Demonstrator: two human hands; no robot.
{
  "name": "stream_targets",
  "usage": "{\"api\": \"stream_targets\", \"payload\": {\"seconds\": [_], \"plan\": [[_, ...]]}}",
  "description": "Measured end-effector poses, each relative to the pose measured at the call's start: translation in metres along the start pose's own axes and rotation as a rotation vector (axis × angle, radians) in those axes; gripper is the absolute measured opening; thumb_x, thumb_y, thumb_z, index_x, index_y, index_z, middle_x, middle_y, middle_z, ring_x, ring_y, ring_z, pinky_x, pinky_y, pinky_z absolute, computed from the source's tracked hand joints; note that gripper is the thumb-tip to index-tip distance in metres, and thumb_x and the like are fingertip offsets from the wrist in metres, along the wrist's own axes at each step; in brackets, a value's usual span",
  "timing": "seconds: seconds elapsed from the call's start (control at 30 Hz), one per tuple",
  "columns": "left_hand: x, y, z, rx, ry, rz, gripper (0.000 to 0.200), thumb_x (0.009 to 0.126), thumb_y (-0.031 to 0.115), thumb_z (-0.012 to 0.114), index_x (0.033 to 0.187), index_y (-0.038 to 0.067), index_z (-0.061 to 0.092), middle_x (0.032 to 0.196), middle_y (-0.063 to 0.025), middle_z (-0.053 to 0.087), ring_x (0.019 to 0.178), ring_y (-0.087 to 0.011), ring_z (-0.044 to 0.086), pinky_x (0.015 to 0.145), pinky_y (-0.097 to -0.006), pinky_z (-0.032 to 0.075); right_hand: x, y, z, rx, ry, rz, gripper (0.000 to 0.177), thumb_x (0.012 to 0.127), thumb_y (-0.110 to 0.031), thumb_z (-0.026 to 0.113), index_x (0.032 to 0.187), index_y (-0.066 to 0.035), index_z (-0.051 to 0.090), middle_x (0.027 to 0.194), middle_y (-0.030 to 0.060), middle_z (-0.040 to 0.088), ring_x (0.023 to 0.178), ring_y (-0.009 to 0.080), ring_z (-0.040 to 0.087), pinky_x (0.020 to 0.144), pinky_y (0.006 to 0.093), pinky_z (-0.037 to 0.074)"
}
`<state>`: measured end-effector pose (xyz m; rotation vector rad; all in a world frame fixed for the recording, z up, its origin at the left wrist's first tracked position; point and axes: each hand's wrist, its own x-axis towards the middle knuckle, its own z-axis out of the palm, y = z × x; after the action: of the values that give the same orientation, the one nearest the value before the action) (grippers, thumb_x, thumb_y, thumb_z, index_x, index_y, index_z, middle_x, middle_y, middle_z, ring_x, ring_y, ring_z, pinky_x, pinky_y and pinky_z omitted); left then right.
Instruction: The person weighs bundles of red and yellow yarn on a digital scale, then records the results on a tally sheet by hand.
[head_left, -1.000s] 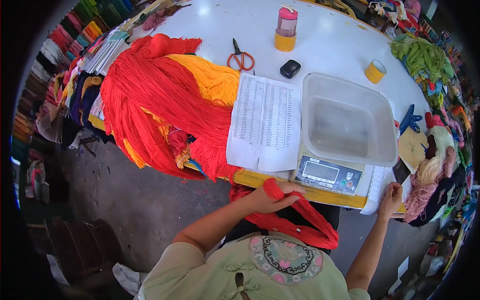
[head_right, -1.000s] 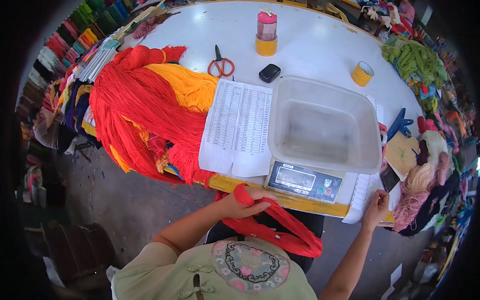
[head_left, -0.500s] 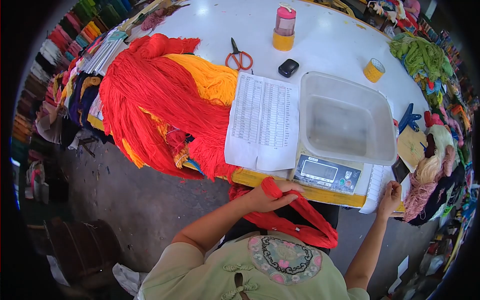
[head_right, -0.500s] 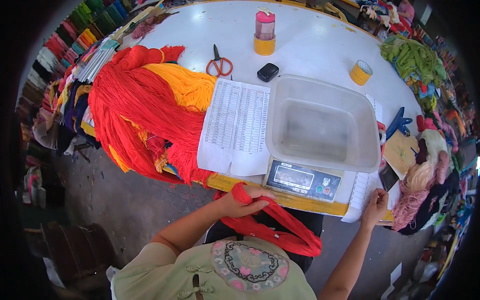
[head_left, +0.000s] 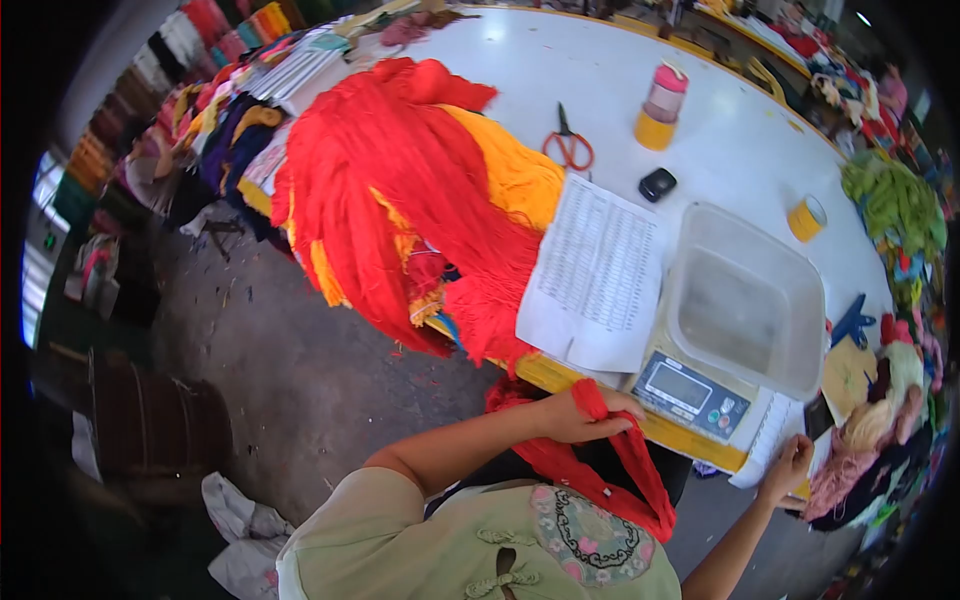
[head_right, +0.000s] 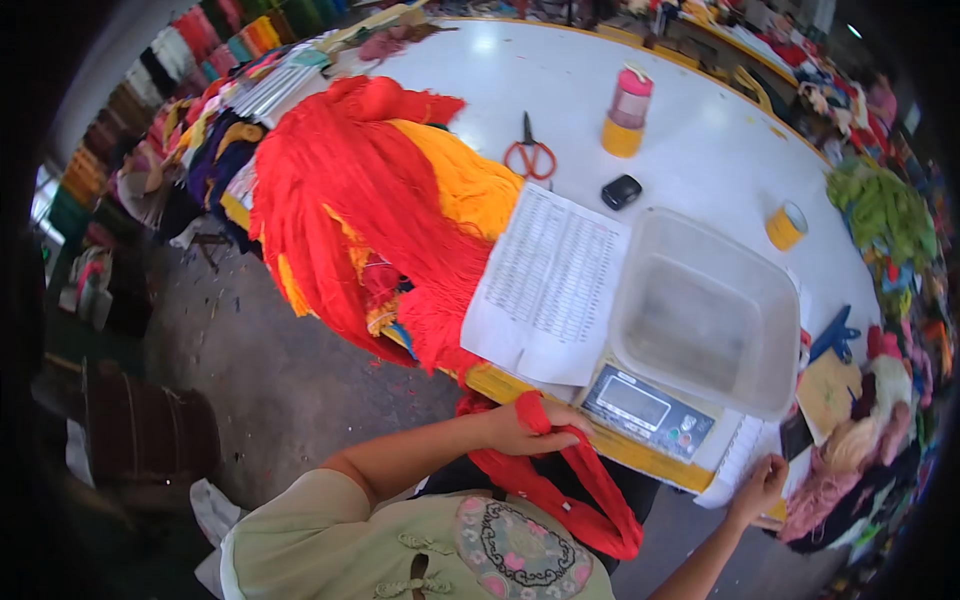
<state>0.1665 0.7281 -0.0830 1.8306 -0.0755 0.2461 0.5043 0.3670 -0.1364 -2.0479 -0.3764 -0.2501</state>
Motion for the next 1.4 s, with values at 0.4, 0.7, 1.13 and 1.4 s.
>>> {"api": "stream_targets", "payload": {"seconds": [0.4,0.7,1.13,1.4], "plan": [[-0.002,-0.002,0.003,-0.03,0.034,0.043,0.026,0.1,0.018,0.056,0.119,0.002,0.059,0.11,-0.0119,0.068,0.105,-0.0229,0.065,0.092,-0.0338,0.049,-0.002,-0.009,0.005,-0.038,0.046,-0.098,0.012,0.099,-0.013,0.059,0.096,-0.001,0.058,0.085,0.0001,0.052,0.078,0.0099,0.045,0.07,0.0237,0.039],[0.0,-0.002,0.01,-0.028,0.068,0.051,0.022,0.099,0.015,0.056,0.116,0.001,0.06,0.107,-0.0116,0.067,0.102,-0.0213,0.065,0.089,-0.0324,0.049,-0.004,-0.013,0.002,-0.038,0.035,-0.104,0.013,0.098,-0.013,0.059,0.096,0.0,0.058,0.087,0.0029,0.056,0.081,0.0135,0.05,0.076,0.027,0.043],[0.003,-0.003,0.009,-0.081,0.107,-0.088,0.021,0.099,0.012,0.058,0.117,0.004,0.063,0.091,-0.0028,0.064,0.084,-0.0108,0.06,0.078,-0.0277,0.05,-0.006,-0.012,0.006,-0.069,0.093,-0.094,0.01,0.094,-0.01,0.06,0.1,-0.002,0.063,0.088,0.0028,0.063,0.082,0.0134,0.058,0.075,0.0276,0.048],[0.001,0.002,0.01,-0.136,0.136,-0.131,0.021,0.099,0.009,0.058,0.118,0.003,0.064,0.079,0.0026,0.056,0.072,-0.0059,0.052,0.067,-0.0236,0.046,-0.006,-0.023,0.007,0.027,0.074,-0.017,0.009,0.095,-0.011,0.064,0.095,-0.002,0.066,0.081,-0.0043,0.06,0.066,0.0033,0.047,0.06,0.0205,0.041]]}}
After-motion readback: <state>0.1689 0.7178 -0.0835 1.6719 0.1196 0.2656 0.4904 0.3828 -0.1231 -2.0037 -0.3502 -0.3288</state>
